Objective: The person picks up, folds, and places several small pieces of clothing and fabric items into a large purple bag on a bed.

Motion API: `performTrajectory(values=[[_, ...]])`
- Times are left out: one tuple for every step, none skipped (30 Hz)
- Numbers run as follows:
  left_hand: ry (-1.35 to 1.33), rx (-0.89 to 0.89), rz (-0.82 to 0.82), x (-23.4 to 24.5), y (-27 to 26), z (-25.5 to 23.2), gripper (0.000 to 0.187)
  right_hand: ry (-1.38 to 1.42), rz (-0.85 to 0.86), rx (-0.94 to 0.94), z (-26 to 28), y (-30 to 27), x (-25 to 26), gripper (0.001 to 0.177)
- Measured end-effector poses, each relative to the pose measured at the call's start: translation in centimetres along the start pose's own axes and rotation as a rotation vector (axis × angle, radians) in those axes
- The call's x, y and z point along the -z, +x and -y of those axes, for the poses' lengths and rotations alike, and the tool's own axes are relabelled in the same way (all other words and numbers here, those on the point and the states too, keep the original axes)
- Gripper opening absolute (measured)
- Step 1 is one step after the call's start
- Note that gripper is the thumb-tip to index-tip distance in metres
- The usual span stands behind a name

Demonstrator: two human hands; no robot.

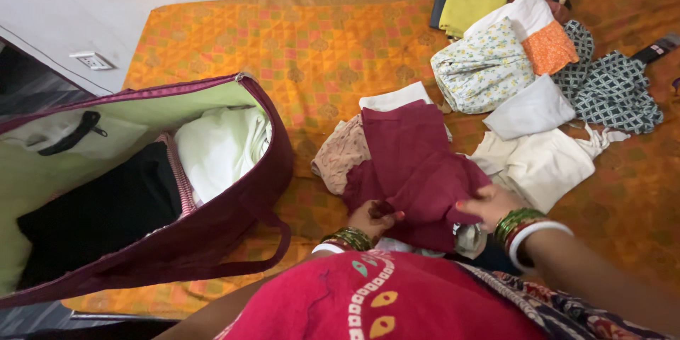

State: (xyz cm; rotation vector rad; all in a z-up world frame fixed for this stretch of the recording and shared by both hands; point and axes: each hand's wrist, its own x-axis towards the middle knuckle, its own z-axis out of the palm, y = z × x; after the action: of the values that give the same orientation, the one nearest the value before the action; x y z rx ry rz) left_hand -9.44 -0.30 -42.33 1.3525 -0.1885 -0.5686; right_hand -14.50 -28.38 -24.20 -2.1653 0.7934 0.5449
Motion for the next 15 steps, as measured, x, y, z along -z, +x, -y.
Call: performTrajectory(values=[[-0.001, 0.0, 0.001, -0.1, 0.1, -0.4, 0.026, 0.066, -0.012, -0.015, -0.8, 0.4, -0.8, 0.059], [0.188, 0.115, -0.028, -0.1, 0.4, -0.5, 0.021, 0.131, -0.024, -0.03, -1.3, 0.9, -1.3, 0.065], [0.378, 0.23, -0.052, -0.1, 0.7, -0.2, 0.017, 0.133, -0.027, -0.032, -1.6, 1.4, -1.2, 0.065], [0.379, 0.229, -0.048, -0.3, 1.3, 0.4, 0.017, 0.206, -0.031, -0.077, -1.7, 1.8, -1.1, 0.061], [0.24, -0.025, -0.06, -0.7, 2.3, 1.1, 0.012, 0.279, -0.035, -0.12, -1.7, 2.0, -0.9, 0.057], [0.097, -0.277, -0.067, -0.7, 3.0, 1.9, 0.007, 0.281, -0.038, -0.121, -1.7, 2.0, -0.4, 0.057], [0.097, -0.276, -0.065, -0.5, 3.6, 2.4, 0.007, 0.315, -0.109, 0.028, -1.6, 1.8, 0.2, 0.05], [0.003, -0.172, -0.13, -0.1, 4.5, 2.4, 0.009, 0.347, -0.181, 0.176, -1.4, 1.6, 0.7, 0.043], [-0.09, -0.067, -0.194, 0.3, 5.2, 2.0, 0.01, 0.349, -0.182, 0.174, -0.9, 1.5, 1.0, 0.043], [-0.089, -0.066, -0.192, 0.6, 5.5, 1.2, 0.01, 0.525, -0.153, 0.183, -0.3, 1.3, 1.4, 0.04], [-0.086, -0.012, -0.217, 1.0, 5.5, 0.3, 0.009, 0.699, -0.123, 0.194, 0.2, 1.0, 1.6, 0.038], [-0.083, 0.042, -0.242, 1.4, 5.2, -0.6, 0.011, 0.7, -0.123, 0.194, 0.6, 0.5, 1.6, 0.038], [-0.082, 0.04, -0.243, 1.8, 4.7, -1.5, 0.011, 0.797, -0.039, 0.042, 1.0, 0.0, 1.4, 0.037], [-0.018, 0.054, -0.234, 2.2, 4.0, -2.2, 0.011, 0.889, 0.045, -0.113, 1.3, -0.4, 1.3, 0.037], [0.046, 0.067, -0.225, 2.4, 3.3, -3.0, 0.01, 0.889, 0.048, -0.111, 1.5, -0.8, 1.1, 0.037]])
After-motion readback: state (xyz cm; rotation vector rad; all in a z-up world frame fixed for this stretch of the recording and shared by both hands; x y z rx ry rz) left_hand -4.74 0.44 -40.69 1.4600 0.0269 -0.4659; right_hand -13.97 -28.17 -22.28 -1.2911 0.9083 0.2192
